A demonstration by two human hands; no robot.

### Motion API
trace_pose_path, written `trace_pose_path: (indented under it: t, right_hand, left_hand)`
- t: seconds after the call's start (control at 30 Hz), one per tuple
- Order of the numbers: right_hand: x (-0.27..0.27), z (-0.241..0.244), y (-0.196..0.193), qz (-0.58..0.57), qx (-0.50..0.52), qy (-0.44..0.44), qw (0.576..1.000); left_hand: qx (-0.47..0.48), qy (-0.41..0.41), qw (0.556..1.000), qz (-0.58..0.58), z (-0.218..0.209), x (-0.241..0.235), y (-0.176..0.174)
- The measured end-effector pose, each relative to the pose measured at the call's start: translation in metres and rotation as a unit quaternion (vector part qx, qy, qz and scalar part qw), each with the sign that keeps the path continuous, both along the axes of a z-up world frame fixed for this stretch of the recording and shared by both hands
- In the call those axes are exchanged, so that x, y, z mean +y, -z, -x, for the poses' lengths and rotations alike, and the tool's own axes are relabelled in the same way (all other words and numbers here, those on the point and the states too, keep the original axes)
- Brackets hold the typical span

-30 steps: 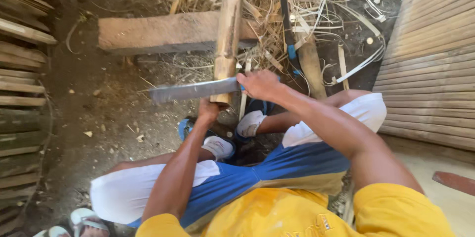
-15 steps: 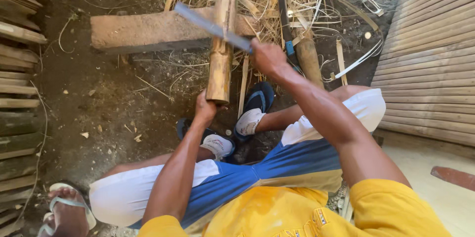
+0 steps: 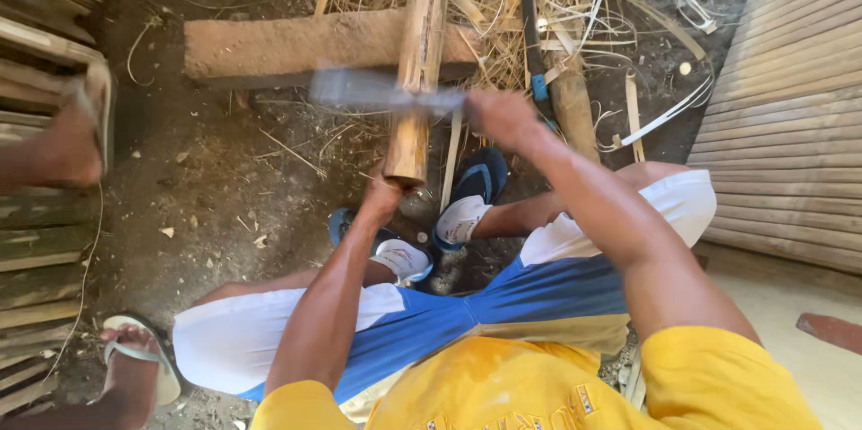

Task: The person selects a bamboo pole from a stack and sits on the ground. Using a machete, they repeatedly strike and scrape the pole to remove the outer layer, rotating the pole to continue peeling along its length.

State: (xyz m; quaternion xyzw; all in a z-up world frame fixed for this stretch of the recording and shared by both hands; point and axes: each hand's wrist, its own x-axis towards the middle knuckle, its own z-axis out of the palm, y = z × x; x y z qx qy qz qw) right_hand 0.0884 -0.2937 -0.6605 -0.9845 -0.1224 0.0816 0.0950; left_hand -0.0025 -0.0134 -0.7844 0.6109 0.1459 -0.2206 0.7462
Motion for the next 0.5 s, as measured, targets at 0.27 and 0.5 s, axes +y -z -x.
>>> trace_pose_path:
  t: [0.27,0.5]
  right_hand:
    - [-0.012,-0.010,-0.012,0.002,0.012,0.001,1.000]
    - [0.012,-0.028,0.019,-0.064,0.017,0.179,0.982]
  left_hand:
    - [0.018,0.016,1.000,0.014,-0.008,0.015,0.011]
    - [-0.115,0.052,0.987,-0.099,0.000,0.022,-0.017]
